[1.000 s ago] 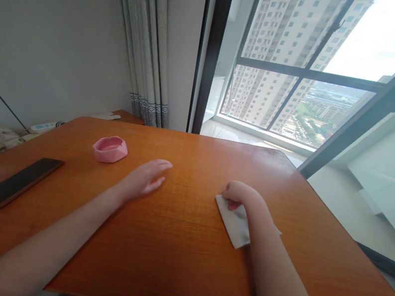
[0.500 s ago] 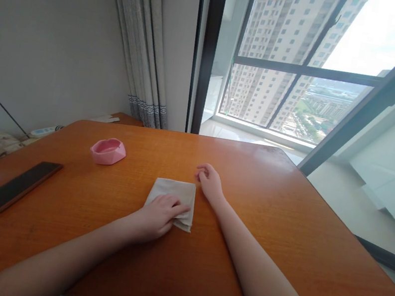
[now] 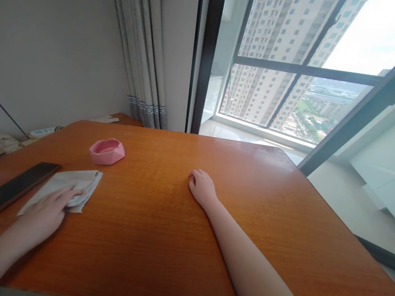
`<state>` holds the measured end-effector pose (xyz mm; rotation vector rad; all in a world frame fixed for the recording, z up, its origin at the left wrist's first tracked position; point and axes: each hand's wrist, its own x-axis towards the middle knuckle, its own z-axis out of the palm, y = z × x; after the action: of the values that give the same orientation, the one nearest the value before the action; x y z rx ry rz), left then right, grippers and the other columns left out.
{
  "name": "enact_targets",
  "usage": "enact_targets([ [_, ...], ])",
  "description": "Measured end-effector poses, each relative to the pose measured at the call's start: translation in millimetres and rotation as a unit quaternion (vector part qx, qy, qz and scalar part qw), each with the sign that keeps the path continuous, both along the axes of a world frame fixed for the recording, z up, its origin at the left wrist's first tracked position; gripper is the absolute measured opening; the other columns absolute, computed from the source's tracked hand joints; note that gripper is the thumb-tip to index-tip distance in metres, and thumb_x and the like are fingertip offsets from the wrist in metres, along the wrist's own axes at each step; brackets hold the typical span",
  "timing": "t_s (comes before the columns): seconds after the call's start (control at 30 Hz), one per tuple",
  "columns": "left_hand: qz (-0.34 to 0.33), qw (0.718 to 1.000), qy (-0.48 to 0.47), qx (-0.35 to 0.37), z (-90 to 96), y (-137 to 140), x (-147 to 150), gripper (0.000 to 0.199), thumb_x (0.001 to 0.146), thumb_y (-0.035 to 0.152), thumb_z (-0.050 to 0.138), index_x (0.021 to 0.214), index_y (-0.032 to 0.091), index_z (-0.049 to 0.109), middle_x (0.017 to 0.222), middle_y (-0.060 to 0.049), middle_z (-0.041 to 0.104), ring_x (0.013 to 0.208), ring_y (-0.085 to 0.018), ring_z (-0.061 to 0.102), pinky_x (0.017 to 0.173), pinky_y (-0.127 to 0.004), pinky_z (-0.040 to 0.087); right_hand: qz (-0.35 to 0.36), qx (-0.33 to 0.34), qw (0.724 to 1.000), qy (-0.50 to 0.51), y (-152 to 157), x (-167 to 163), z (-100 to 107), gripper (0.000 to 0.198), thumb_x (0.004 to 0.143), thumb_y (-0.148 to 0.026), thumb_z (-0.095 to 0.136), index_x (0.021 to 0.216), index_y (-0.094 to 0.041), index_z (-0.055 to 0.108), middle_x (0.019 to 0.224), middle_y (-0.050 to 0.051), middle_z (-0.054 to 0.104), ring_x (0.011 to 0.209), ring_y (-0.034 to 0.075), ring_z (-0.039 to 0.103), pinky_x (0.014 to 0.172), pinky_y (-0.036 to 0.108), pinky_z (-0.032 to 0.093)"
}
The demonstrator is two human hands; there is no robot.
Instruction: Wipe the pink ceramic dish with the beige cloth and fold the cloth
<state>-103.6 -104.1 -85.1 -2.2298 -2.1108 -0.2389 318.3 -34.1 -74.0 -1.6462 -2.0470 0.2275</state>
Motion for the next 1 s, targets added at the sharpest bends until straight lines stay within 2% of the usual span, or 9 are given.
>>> enact_targets([
  [0.1,-0.025,0.999,-0.022,-0.025,1.0,1.6,-22.3,0.057,0.066,0.009,0.034,0.119,0.015,0.055,0.139,-0.010,0.047,0.128,-0.025,0.043,0.109,-0.039,0.032,0.002,0.002,1.000,-0.014,-1.8,0.1,-0.9,0.020,0.086,-0.015,0.041,0.090,-0.018,0.060,0.095,0.006,0.063,0.090,0.017,0.056,0.082,0.026,0.039],
  [0.2,-0.036,0.995,-0.057,-0.074,19.0,3.9,-15.1,0.062,0.067,0.011,0.034,0.128,0.015,0.045,0.140,-0.012,0.045,0.130,-0.027,0.041,0.108,-0.047,0.030,0.004,0.006,0.999,-0.033,-3.5,-2.7,-1.5,0.020,0.086,-0.015,0.039,0.092,-0.018,0.059,0.096,0.007,0.063,0.091,0.018,0.056,0.083,0.026,0.038],
  [0.3,-0.090,0.988,-0.099,-0.074,46.6,5.1,26.3,0.068,0.069,0.018,0.042,0.137,0.018,0.036,0.145,-0.011,0.039,0.133,-0.031,0.036,0.108,-0.054,0.027,-0.038,0.006,0.997,-0.064,-0.9,-12.2,-1.7,0.021,0.085,-0.015,0.040,0.096,-0.017,0.057,0.097,0.010,0.063,0.091,0.020,0.056,0.082,0.029,0.038],
  [0.43,-0.255,0.938,-0.214,-0.097,64.7,19.6,119.8,0.052,0.081,0.027,0.042,0.133,0.022,0.041,0.137,-0.008,0.050,0.122,-0.022,0.049,0.104,-0.039,0.037,-0.106,-0.022,0.992,-0.062,8.1,-24.3,-2.3,0.020,0.082,-0.017,0.044,0.097,-0.017,0.056,0.095,0.011,0.065,0.089,0.023,0.057,0.079,0.031,0.037],
  [0.53,-0.324,0.902,-0.246,-0.147,54.4,48.6,186.6,0.035,0.081,0.022,0.043,0.114,0.019,0.057,0.109,-0.007,0.066,0.093,-0.019,0.063,0.085,-0.031,0.049,-0.082,-0.029,0.996,-0.016,12.2,-22.8,-3.9,0.019,0.079,-0.016,0.045,0.094,-0.018,0.057,0.084,0.006,0.065,0.083,0.020,0.057,0.077,0.029,0.038],
  [0.67,-0.320,0.911,-0.248,-0.074,31.5,88.9,235.7,0.027,0.080,0.020,0.045,0.102,0.016,0.062,0.095,-0.008,0.067,0.084,-0.019,0.062,0.078,-0.031,0.048,-0.032,-0.004,0.998,0.060,9.3,-16.6,-4.5,0.031,0.078,-0.015,0.045,0.108,-0.018,0.054,0.084,0.003,0.064,0.077,0.016,0.057,0.074,0.027,0.041],
  [0.8,-0.355,0.900,-0.251,-0.029,18.6,100.8,239.9,0.023,0.080,0.018,0.043,0.093,0.017,0.062,0.090,-0.007,0.065,0.081,-0.018,0.058,0.075,-0.030,0.045,0.085,0.012,0.995,0.059,2.1,-20.2,-0.6,0.038,0.085,-0.021,0.046,0.123,-0.021,0.047,0.104,0.006,0.064,0.090,0.016,0.059,0.082,0.028,0.041],
  [0.9,-0.392,0.887,-0.241,-0.031,15.8,97.7,231.6,0.014,0.078,0.017,0.045,0.080,0.017,0.059,0.079,-0.004,0.060,0.074,-0.017,0.055,0.069,-0.028,0.043,0.112,-0.003,0.994,-0.011,-0.5,-24.6,1.2,0.021,0.089,-0.025,0.044,0.102,-0.019,0.059,0.093,0.006,0.066,0.086,0.017,0.059,0.077,0.027,0.040],
  [1.0,-0.393,0.887,-0.239,-0.034,15.6,96.1,226.7,0.011,0.078,0.017,0.045,0.070,0.018,0.053,0.070,-0.002,0.054,0.067,-0.016,0.050,0.063,-0.027,0.039,0.092,-0.007,0.994,-0.060,0.0,-26.2,0.1,0.023,0.092,-0.028,0.041,0.082,-0.017,0.059,0.081,0.006,0.065,0.076,0.016,0.058,0.070,0.025,0.038],
])
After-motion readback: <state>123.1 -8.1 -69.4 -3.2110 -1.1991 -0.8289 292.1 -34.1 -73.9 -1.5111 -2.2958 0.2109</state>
